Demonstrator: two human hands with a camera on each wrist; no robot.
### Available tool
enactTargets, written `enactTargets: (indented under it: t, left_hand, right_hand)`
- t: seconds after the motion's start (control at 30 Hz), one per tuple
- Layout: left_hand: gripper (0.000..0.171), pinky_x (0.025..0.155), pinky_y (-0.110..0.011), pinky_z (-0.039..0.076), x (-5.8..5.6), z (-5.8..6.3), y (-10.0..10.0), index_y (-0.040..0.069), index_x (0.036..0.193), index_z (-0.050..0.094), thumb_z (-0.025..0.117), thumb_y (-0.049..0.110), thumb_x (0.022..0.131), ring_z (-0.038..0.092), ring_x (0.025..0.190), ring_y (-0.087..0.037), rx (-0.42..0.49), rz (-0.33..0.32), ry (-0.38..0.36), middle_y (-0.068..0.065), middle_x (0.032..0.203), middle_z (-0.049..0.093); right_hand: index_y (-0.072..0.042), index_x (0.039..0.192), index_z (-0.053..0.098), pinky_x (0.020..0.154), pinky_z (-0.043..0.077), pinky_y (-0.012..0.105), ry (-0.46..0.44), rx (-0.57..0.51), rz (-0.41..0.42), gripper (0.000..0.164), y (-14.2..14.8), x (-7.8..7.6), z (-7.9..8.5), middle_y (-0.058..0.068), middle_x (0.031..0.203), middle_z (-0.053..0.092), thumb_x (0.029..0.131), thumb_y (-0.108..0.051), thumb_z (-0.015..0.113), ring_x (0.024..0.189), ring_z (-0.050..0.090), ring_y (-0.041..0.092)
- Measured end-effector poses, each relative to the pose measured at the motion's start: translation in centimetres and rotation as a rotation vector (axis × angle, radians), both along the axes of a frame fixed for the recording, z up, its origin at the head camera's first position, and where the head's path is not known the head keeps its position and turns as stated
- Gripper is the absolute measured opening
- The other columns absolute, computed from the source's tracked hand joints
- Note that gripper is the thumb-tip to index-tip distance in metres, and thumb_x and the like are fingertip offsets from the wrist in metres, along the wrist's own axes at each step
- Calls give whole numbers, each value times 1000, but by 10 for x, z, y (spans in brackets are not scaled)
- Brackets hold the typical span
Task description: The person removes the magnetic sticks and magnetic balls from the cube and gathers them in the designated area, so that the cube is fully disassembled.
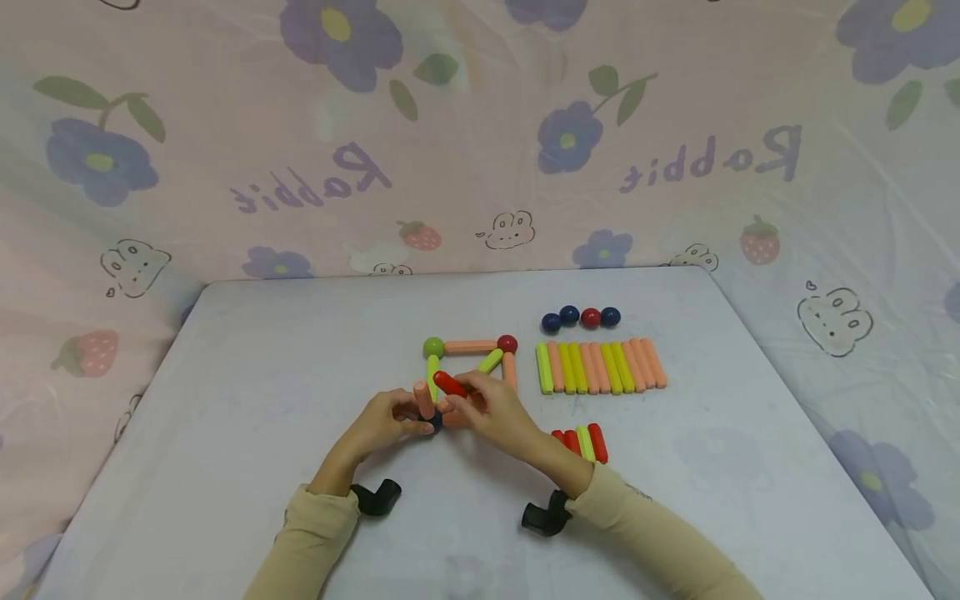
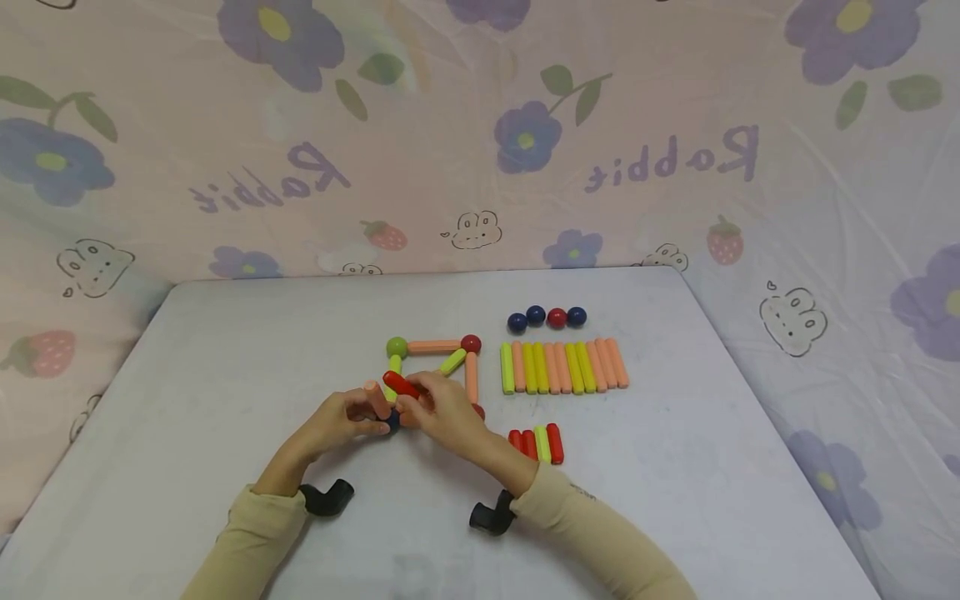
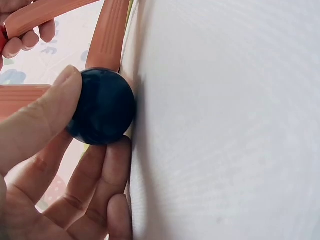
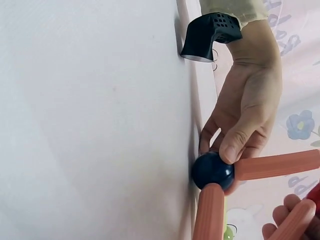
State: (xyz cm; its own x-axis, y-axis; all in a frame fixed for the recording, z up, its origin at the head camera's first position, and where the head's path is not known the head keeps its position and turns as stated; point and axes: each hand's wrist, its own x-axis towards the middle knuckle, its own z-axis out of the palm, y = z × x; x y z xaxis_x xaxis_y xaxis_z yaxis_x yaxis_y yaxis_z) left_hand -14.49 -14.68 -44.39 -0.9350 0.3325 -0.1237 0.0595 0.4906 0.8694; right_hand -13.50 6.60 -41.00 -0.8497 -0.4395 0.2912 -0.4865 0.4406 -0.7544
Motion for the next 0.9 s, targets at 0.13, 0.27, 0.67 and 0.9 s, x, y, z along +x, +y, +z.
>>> enactTargets:
  t: [0.13, 0.27, 0.67, 0.9]
  left_hand:
    - [30, 74, -23, 48, 0, -1, 0, -1, 104, 70, 80, 11, 77, 62, 84, -11, -1, -6, 1, -17, 95, 71]
    - [31, 75, -25, 48, 1, -1, -1, -1, 104, 70, 79, 11, 77, 63, 86, -13, -2, -10, -2, -16, 97, 71]
    - [31, 78, -23, 49, 0, -4, -1, -1, 106, 69, 78, 10, 79, 65, 90, -14, 17, -21, -8, -17, 100, 71]
    - [31, 77, -21, 50, 0, -4, -3, -1, 106, 69, 78, 11, 79, 66, 91, -18, 15, -32, 17, -18, 100, 71]
  right_hand:
    - [3, 115, 60, 74, 50, 15, -118, -107, 29, 24, 2, -1, -1, 19, 97, 74, 96, -12, 58, 86, 70, 29]
    - [6, 116, 56, 85, 54, 19, -242, -239, 94, 25, 5, -4, -1, 26, 102, 71, 99, -12, 53, 96, 69, 38]
    - [3, 113, 64, 80, 52, 16, -226, -153, -99, 25, 50, 14, 7, 20, 105, 67, 94, -13, 60, 94, 62, 19]
    - [5, 108, 67, 68, 49, 16, -188, 17, -187, 25, 95, 23, 0, 16, 92, 67, 89, -11, 67, 77, 52, 2]
